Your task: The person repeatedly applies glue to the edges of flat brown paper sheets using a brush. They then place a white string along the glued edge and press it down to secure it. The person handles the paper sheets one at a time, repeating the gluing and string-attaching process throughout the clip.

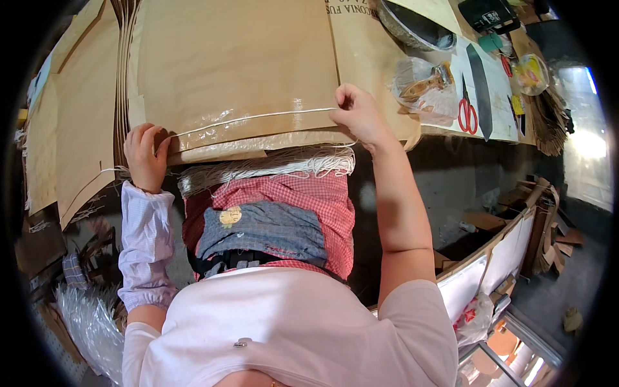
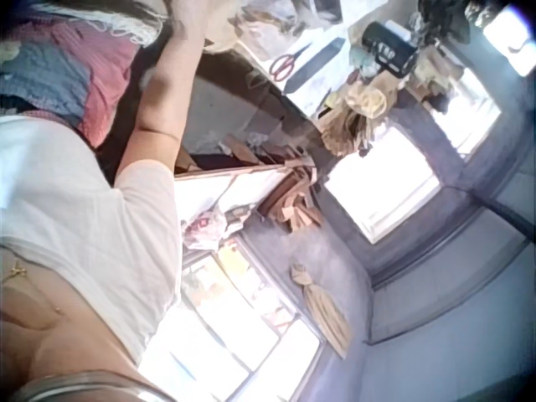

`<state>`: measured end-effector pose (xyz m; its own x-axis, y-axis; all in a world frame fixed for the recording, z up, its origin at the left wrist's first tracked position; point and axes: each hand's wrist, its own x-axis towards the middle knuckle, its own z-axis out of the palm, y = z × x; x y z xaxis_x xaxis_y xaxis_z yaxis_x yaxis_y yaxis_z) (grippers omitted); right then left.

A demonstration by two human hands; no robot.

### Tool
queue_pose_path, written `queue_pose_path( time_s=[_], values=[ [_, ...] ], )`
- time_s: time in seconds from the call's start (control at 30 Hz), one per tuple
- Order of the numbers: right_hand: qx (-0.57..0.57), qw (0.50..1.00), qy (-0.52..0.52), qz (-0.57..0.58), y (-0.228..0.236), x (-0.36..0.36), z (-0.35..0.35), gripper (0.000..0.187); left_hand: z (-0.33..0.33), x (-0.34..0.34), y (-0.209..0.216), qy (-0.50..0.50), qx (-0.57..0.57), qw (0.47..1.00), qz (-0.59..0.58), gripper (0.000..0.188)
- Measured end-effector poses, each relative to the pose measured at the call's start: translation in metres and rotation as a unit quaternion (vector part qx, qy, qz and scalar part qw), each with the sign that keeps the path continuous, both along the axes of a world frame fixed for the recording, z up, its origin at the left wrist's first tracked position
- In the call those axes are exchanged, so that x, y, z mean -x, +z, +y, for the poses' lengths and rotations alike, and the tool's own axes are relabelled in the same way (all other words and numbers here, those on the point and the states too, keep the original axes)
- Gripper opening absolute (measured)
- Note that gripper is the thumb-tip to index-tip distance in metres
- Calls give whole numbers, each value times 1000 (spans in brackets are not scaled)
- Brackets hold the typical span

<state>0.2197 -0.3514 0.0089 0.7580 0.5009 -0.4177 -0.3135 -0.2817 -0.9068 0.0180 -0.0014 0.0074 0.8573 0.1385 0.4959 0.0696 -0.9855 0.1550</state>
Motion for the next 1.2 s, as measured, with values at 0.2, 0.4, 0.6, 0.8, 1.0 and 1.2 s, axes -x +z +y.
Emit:
queue_pose_path(
  time_s=[0.2, 0.4, 0.6, 0.8, 1.0, 1.2],
  values=[
    [128, 961, -25, -244, -18, 17, 11, 28, 8, 6, -11, -88, 32, 995, 27, 20],
    [84, 746, 125, -649, -15, 29, 22, 23, 11, 5, 4, -179, 170, 954, 168, 31],
    [81, 966, 65, -239, -10, 14, 30, 12, 30, -11, 16, -106, 292, 919, 244, 31],
    [277, 816, 48, -505, -26, 22, 49, 15, 7, -17, -4, 52, 174, 970, 164, 15],
    [334, 663, -44, -668, -27, 38, 72, 23, -22, -20, -3, 75, 36, 985, 152, 35],
    [281, 790, 198, -507, -18, 97, 112, 77, -62, -17, 0, -41, 59, 965, 253, 95]
  ],
)
